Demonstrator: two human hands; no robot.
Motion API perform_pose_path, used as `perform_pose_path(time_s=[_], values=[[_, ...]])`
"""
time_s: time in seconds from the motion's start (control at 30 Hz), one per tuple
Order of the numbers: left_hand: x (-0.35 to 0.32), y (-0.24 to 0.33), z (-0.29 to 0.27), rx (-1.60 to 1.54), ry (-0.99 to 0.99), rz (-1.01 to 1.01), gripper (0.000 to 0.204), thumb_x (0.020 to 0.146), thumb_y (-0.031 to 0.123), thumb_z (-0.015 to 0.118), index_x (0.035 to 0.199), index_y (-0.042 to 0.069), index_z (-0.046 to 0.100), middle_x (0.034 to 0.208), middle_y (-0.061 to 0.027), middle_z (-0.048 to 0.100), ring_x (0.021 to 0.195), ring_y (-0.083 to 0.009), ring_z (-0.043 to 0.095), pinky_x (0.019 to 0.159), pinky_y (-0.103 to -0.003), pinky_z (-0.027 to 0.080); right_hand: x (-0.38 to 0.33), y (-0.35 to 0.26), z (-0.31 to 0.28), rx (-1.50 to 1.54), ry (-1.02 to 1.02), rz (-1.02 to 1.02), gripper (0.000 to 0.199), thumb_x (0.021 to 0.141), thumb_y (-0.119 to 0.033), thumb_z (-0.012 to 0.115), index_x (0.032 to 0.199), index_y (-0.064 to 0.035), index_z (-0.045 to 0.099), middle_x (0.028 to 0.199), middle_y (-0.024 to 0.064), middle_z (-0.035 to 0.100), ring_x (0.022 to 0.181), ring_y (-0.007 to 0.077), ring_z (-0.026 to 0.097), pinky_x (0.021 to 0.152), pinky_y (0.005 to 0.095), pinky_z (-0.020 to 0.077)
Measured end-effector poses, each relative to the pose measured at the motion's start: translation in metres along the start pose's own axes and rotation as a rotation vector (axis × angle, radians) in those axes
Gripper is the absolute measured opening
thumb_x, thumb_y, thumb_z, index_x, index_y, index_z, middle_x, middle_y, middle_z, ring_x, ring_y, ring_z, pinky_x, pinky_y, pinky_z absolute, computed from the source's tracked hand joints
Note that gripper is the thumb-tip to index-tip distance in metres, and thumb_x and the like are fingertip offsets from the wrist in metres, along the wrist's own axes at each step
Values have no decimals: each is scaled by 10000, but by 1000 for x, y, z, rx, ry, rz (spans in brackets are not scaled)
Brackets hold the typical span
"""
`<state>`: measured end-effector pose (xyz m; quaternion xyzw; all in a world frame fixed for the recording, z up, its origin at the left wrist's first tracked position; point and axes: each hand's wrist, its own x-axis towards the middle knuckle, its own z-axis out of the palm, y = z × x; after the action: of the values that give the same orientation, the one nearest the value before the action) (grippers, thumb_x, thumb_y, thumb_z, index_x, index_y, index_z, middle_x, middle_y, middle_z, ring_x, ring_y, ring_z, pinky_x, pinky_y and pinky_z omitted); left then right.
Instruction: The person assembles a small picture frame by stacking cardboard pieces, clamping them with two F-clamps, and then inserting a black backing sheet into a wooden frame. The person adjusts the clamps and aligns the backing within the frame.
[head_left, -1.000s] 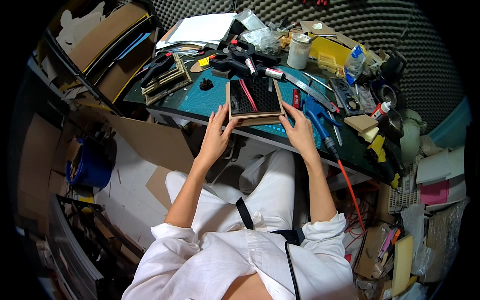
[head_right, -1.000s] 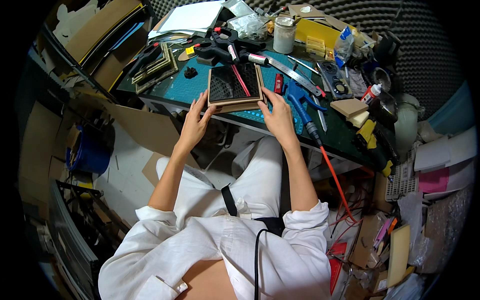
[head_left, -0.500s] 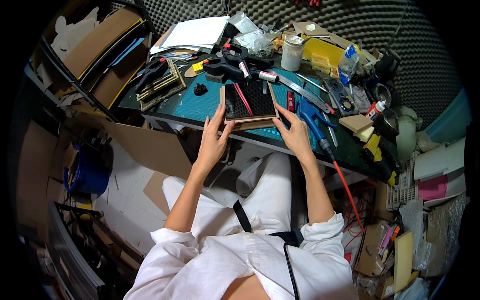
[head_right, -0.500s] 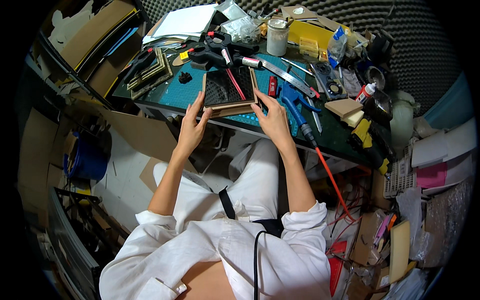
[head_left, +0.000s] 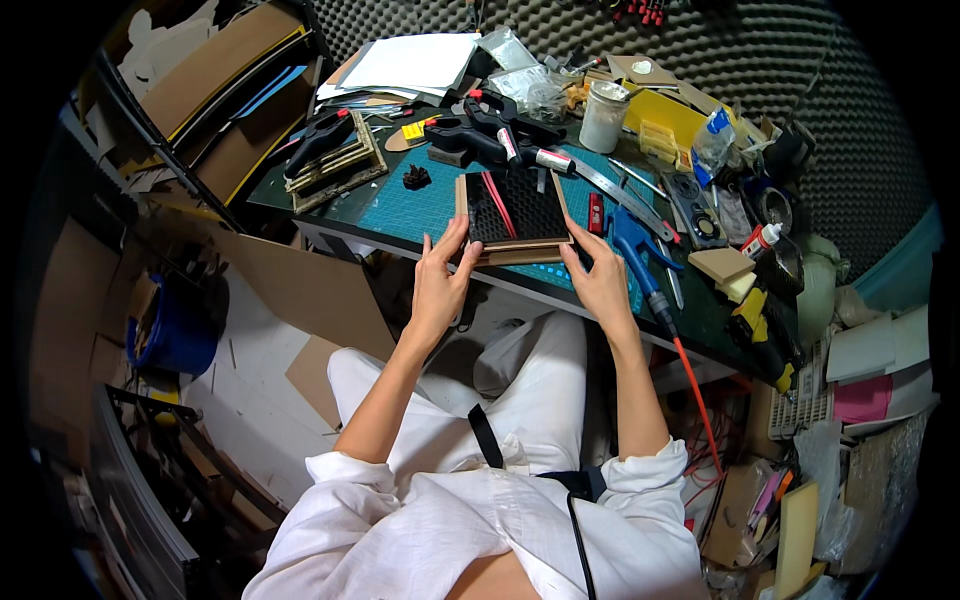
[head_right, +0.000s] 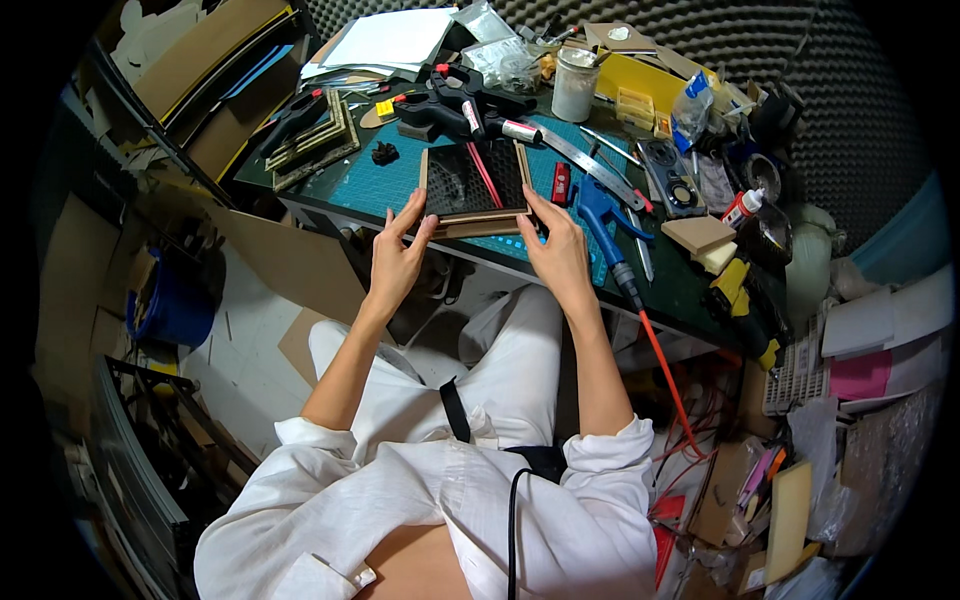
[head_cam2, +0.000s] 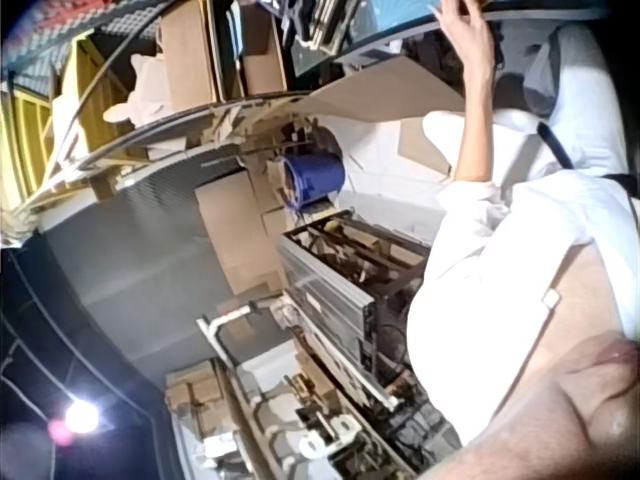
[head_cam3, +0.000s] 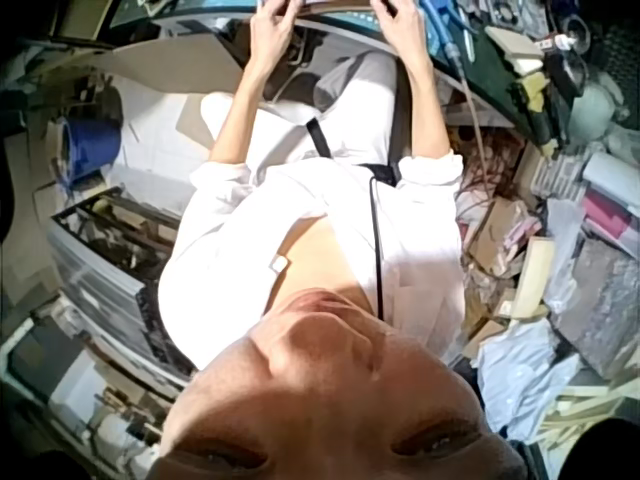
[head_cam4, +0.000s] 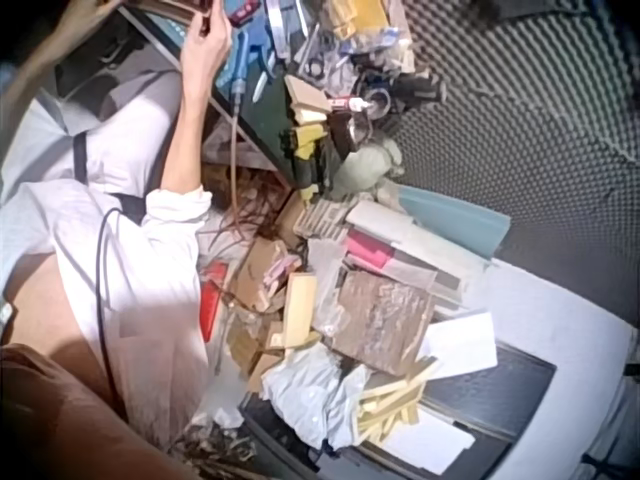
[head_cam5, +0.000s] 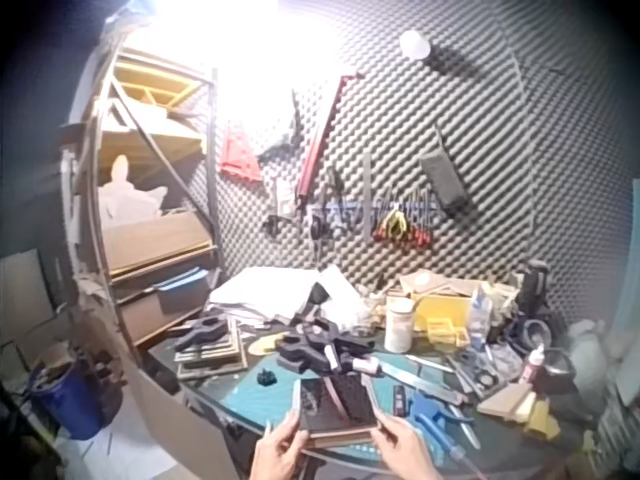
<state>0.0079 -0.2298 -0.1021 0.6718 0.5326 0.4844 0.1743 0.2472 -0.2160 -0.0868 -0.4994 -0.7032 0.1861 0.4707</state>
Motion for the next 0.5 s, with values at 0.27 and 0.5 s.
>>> perform_pose_path(time_s=[0.27, 0.5], values=[[0, 1, 0, -56, 1, -15, 489, 983, 308, 596, 1393, 51, 533, 1415, -162, 539, 1332, -291, 502, 1212, -496, 152, 1, 1, 0, 19, 0, 17, 401, 924, -173, 658, 1303, -48, 621, 1225, 206, 661, 1138, 349, 638, 972, 383, 489], [1, 1, -2, -92, -9, -24, 504, 975, 309, 605, 1401, 53, 524, 1419, -189, 524, 1345, -307, 485, 1213, -497, 148, 1, 1, 0, 22, -18, 50, 414, 917, -159, 661, 1307, -27, 610, 1216, 218, 661, 1146, 359, 634, 969, 396, 497]])
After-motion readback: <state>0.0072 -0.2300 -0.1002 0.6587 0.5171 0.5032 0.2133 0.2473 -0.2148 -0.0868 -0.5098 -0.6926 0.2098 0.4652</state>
